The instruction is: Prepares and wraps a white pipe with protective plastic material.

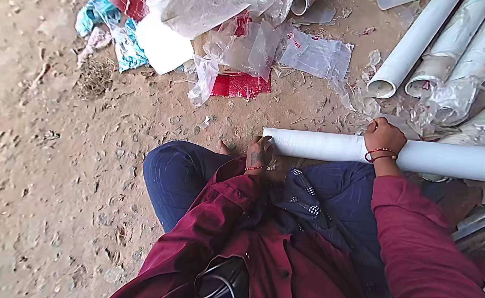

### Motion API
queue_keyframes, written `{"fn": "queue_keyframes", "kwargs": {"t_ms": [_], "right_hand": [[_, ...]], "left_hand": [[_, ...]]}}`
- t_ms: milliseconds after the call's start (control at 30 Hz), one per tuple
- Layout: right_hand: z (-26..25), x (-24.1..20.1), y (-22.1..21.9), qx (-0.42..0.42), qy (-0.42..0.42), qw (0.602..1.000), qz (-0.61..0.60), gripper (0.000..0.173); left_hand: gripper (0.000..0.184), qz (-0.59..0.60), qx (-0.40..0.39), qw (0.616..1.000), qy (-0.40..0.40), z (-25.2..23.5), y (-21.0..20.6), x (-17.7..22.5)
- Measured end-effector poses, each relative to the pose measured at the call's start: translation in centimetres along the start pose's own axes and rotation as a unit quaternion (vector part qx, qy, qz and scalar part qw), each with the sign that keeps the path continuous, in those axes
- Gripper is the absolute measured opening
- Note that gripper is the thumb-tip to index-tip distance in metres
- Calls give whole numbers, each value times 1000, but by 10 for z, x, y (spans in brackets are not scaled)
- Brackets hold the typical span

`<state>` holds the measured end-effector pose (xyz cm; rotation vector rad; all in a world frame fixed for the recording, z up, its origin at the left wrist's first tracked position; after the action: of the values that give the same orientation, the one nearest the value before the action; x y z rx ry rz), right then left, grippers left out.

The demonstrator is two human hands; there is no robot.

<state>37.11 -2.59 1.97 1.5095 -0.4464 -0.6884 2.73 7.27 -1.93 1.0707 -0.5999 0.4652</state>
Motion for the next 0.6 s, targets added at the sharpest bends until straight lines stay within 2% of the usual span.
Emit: {"fn": "queue_keyframes", "kwargs": {"t_ms": [600], "right_hand": [[-3, 0, -1, -3, -6, 1000, -3, 37]], "left_hand": [[24, 49, 63, 995, -59, 4, -7, 2]]}}
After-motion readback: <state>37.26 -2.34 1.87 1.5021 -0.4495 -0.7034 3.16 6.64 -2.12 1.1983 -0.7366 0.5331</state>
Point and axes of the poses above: each hand's wrist, its own z-axis away from the middle knuckle, its own y-axis out of the back of the hand, x = y × z, the point moved 8 cm from there along -z, towards the middle knuckle, and after that the axes turned 9 degrees about y, right-handed, at the moved point
